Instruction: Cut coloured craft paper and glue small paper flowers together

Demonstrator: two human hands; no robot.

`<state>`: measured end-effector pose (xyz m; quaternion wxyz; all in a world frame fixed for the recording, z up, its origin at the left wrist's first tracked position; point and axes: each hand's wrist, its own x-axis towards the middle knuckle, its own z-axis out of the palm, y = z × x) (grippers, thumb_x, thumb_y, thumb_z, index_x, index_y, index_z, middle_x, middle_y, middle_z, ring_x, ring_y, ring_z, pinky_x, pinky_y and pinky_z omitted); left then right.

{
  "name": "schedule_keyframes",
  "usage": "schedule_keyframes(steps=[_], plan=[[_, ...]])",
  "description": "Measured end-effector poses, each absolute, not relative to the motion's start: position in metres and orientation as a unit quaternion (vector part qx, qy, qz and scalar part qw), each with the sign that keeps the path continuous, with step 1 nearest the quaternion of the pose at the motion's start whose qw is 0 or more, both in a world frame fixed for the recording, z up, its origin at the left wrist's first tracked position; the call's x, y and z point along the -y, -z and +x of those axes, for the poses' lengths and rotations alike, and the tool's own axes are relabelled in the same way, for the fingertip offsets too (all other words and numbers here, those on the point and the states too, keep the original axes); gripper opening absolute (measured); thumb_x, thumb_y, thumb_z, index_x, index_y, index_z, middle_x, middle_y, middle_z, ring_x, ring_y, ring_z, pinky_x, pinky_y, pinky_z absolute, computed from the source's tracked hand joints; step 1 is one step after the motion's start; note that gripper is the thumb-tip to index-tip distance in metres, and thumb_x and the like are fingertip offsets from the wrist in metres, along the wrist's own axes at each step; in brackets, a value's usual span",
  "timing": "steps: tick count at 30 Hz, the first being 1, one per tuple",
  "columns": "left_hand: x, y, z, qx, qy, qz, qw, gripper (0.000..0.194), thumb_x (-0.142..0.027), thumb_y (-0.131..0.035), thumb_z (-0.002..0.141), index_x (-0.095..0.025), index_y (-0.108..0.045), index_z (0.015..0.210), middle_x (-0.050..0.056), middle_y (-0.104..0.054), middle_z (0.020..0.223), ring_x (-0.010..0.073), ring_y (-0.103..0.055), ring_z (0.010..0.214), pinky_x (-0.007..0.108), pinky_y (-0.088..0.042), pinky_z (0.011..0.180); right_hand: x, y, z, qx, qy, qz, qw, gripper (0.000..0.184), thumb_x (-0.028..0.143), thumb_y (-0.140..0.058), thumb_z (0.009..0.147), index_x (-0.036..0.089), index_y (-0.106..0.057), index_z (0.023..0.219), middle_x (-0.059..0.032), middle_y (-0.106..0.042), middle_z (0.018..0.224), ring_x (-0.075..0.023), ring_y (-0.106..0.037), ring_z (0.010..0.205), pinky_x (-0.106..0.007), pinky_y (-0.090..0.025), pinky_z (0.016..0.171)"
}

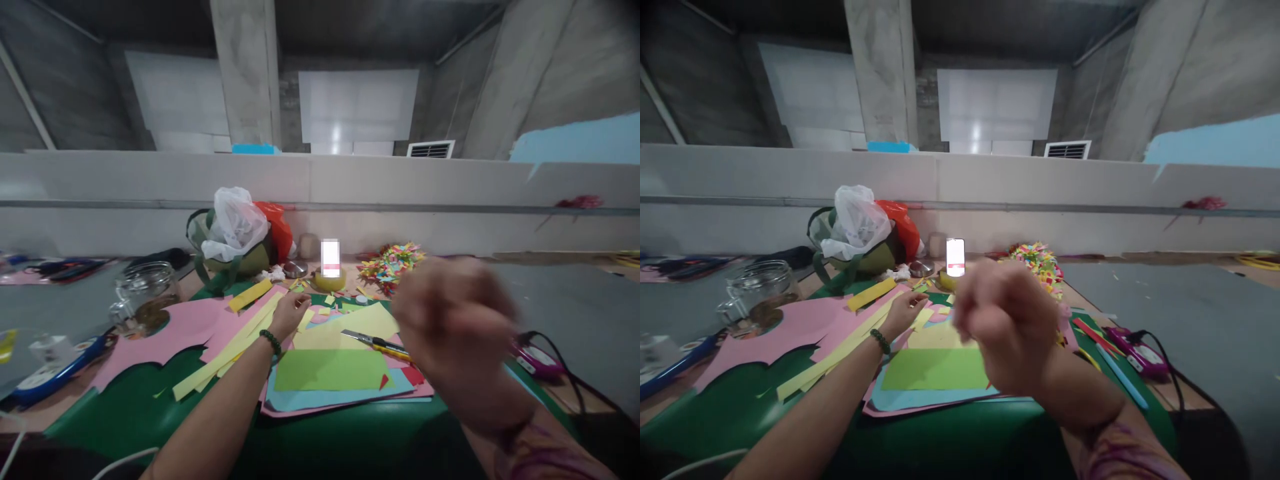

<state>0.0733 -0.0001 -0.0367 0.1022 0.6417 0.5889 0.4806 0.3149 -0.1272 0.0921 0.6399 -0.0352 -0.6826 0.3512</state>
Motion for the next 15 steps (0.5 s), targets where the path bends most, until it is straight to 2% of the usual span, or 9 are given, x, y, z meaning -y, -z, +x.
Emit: schedule_keyframes(steps=[2, 5, 9, 13, 15], plan=[[0.002, 0.035, 0.076, -0.575, -0.492, 0.644, 0.112, 0.019, -0.027, -0.056, 0.076, -0.016, -0.072, 0.074, 0.004, -0.072, 0.072, 0.0168, -0.062, 0.068, 0.027, -0.048, 0.064, 0.091, -0.099, 0.273, 0.678, -0.396, -0.038, 0.618, 0.036, 0.051, -0.064, 0.082, 0.022, -0.05, 0.066, 0.0049, -0.049, 0.052, -0.0077, -0.043, 0.044, -0.021, -0.036, 0.041], [0.004, 0.032, 0.079, -0.555, -0.516, 0.641, 0.126, 0.028, -0.035, -0.052, 0.08, -0.016, -0.069, 0.068, 0.003, -0.068, 0.064, 0.016, -0.06, 0.063, 0.026, -0.046, 0.059, 0.039, -0.069, 0.233, 0.659, -0.492, -0.135, 0.553, 0.045, 0.059, -0.069, 0.071, 0.019, -0.05, 0.061, 0.007, -0.046, 0.046, -0.0048, -0.036, 0.038, -0.02, -0.029, 0.037], [0.006, 0.029, 0.081, -0.533, -0.552, 0.625, 0.14, 0.037, -0.045, -0.049, 0.083, -0.017, -0.069, 0.074, 0.003, -0.067, 0.064, 0.0155, -0.06, 0.06, 0.025, -0.046, 0.056, -0.004, -0.006, 0.218, 0.58, -0.555, -0.274, 0.53, 0.054, 0.066, -0.073, 0.055, 0.017, -0.051, 0.053, 0.0066, -0.046, 0.043, -0.0038, -0.037, 0.036, -0.02, -0.028, 0.036], [0.01, 0.026, 0.085, -0.514, -0.572, 0.621, 0.151, 0.044, -0.052, -0.045, 0.085, -0.017, -0.071, 0.08, 0.003, -0.068, 0.067, 0.0154, -0.06, 0.061, 0.026, -0.048, 0.057, -0.018, 0.026, 0.22, 0.565, -0.587, -0.296, 0.499, 0.054, 0.066, -0.075, 0.05, 0.016, -0.054, 0.052, 0.0039, -0.052, 0.046, -0.005, -0.041, 0.035, -0.02, -0.03, 0.036], [0.012, 0.025, 0.088, -0.496, -0.577, 0.631, 0.149, 0.041, -0.051, -0.05, 0.084, -0.017, -0.072, 0.079, 0.004, -0.069, 0.07, 0.0155, -0.061, 0.064, 0.025, -0.048, 0.059, -0.021, 0.029, 0.222, 0.558, -0.6, -0.296, 0.491, 0.055, 0.067, -0.075, 0.049, 0.016, -0.055, 0.053, 0.0036, -0.053, 0.047, -0.0048, -0.041, 0.034, -0.02, -0.03, 0.035]])
